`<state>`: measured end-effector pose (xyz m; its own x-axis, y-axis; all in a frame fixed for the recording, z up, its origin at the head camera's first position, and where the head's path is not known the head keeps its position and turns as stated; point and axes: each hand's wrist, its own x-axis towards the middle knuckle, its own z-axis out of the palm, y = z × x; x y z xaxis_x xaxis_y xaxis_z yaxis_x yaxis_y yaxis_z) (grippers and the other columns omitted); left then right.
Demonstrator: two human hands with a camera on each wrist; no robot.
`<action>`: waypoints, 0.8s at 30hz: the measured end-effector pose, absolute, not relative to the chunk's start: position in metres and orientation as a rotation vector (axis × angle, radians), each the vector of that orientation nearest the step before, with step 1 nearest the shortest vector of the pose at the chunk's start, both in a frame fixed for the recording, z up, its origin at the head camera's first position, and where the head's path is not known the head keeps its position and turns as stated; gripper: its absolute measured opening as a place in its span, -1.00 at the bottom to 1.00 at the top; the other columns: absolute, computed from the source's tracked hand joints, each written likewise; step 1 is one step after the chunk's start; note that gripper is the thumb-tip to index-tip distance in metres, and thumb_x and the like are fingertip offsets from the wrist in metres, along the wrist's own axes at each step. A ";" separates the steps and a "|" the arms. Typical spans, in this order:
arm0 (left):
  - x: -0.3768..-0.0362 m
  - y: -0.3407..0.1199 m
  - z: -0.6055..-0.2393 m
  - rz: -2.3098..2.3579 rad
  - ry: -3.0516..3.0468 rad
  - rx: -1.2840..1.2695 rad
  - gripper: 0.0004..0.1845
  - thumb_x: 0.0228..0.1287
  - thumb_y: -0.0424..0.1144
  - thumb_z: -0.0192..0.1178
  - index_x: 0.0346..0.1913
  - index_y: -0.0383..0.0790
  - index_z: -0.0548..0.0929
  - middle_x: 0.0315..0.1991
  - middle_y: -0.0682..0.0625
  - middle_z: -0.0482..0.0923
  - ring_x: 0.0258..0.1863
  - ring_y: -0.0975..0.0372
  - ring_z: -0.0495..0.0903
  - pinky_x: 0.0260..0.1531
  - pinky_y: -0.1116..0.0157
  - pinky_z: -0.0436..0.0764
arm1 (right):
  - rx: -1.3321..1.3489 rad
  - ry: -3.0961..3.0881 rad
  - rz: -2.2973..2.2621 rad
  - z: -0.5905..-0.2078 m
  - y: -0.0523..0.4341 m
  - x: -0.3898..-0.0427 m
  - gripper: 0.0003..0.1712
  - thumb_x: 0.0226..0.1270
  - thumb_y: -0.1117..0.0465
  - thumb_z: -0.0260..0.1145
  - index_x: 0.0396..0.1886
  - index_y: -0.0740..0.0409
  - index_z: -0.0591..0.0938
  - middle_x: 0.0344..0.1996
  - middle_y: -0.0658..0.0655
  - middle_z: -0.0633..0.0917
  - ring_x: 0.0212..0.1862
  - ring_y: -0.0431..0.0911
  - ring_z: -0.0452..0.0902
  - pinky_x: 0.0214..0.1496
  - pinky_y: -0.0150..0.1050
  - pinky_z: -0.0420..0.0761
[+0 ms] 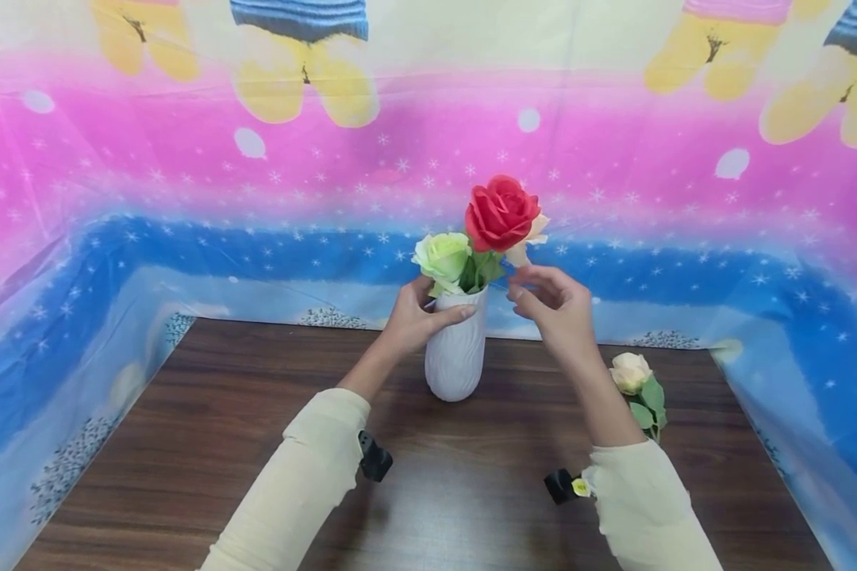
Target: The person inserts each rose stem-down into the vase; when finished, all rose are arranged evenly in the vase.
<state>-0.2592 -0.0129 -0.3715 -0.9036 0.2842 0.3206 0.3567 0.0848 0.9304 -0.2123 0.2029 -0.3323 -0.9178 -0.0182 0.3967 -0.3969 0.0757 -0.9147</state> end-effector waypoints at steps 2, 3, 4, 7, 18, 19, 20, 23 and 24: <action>-0.259 -0.012 -0.372 -1.973 -2.276 -0.669 -0.34 0.24 -0.24 0.44 0.39 -0.11 0.46 0.34 -0.07 0.54 0.30 0.07 0.58 0.29 0.03 0.60 | 0.417 -2.075 1.938 -0.335 0.210 -0.206 -0.79 0.44 0.32 0.31 -0.04 -0.04 0.69 -0.21 -0.22 0.81 -0.19 -0.35 0.77 -0.13 -0.45 0.73; -0.260 -0.012 -0.373 -1.973 -2.276 -0.669 -0.34 0.24 -0.24 0.44 0.39 -0.11 0.46 0.34 -0.07 0.54 0.31 0.07 0.57 0.29 0.03 0.60 | 0.418 -2.074 1.953 -0.336 0.213 -0.202 -0.79 0.44 0.32 0.31 -0.05 -0.04 0.69 -0.21 -0.21 0.81 -0.20 -0.34 0.77 -0.13 -0.45 0.73; -0.260 -0.012 -0.373 -1.972 -2.276 -0.669 -0.34 0.24 -0.24 0.44 0.39 -0.11 0.46 0.34 -0.07 0.54 0.31 0.07 0.57 0.29 0.03 0.59 | 0.420 -2.077 1.958 -0.338 0.217 -0.199 -0.79 0.44 0.33 0.31 -0.06 -0.04 0.70 -0.22 -0.21 0.82 -0.21 -0.33 0.78 -0.13 -0.45 0.73; -0.260 -0.012 -0.374 -1.967 -2.273 -0.669 -0.34 0.24 -0.24 0.45 0.39 -0.12 0.46 0.34 -0.07 0.54 0.31 0.08 0.57 0.30 0.03 0.59 | 0.435 -2.124 1.941 -0.343 0.229 -0.190 -0.79 0.45 0.33 0.30 -0.04 -0.01 0.71 -0.21 -0.20 0.82 -0.21 -0.32 0.78 -0.13 -0.46 0.73; -0.260 -0.013 -0.373 -1.990 -2.247 -0.667 -0.36 0.23 -0.27 0.44 0.37 -0.15 0.49 0.31 -0.11 0.57 0.27 0.05 0.60 0.26 0.04 0.62 | 0.388 -2.288 1.825 -0.368 0.278 -0.170 -0.77 0.49 0.30 0.26 0.05 0.03 0.69 -0.20 -0.23 0.80 -0.18 -0.35 0.76 -0.13 -0.51 0.70; -0.260 -0.013 -0.373 -1.992 -2.246 -0.667 -0.37 0.23 -0.27 0.44 0.37 -0.15 0.49 0.31 -0.10 0.57 0.26 0.06 0.61 0.25 0.05 0.62 | 0.378 -2.292 1.831 -0.370 0.284 -0.170 -0.77 0.50 0.30 0.26 0.05 0.03 0.69 -0.19 -0.23 0.80 -0.18 -0.36 0.76 -0.13 -0.51 0.70; -0.260 -0.013 -0.373 -1.992 -2.246 -0.669 -0.36 0.23 -0.27 0.44 0.37 -0.14 0.49 0.31 -0.10 0.57 0.26 0.06 0.61 0.24 0.05 0.62 | 0.369 -2.289 1.847 -0.373 0.290 -0.169 -0.77 0.50 0.30 0.25 0.06 0.03 0.69 -0.19 -0.23 0.81 -0.18 -0.35 0.77 -0.14 -0.51 0.70; -0.260 -0.013 -0.373 -2.001 -2.245 -0.677 -0.37 0.24 -0.28 0.44 0.37 -0.14 0.49 0.30 -0.10 0.58 0.25 0.06 0.61 0.23 0.07 0.63 | 0.351 -2.267 1.900 -0.381 0.310 -0.168 -0.75 0.51 0.32 0.24 0.06 0.02 0.68 -0.18 -0.22 0.81 -0.18 -0.35 0.77 -0.14 -0.51 0.70; -0.260 -0.013 -0.373 -1.999 -2.246 -0.680 -0.36 0.24 -0.27 0.44 0.37 -0.14 0.48 0.31 -0.10 0.57 0.25 0.06 0.61 0.23 0.07 0.63 | 0.347 -2.253 1.921 -0.384 0.317 -0.167 -0.74 0.51 0.33 0.23 0.07 0.01 0.69 -0.18 -0.22 0.81 -0.18 -0.35 0.77 -0.14 -0.51 0.70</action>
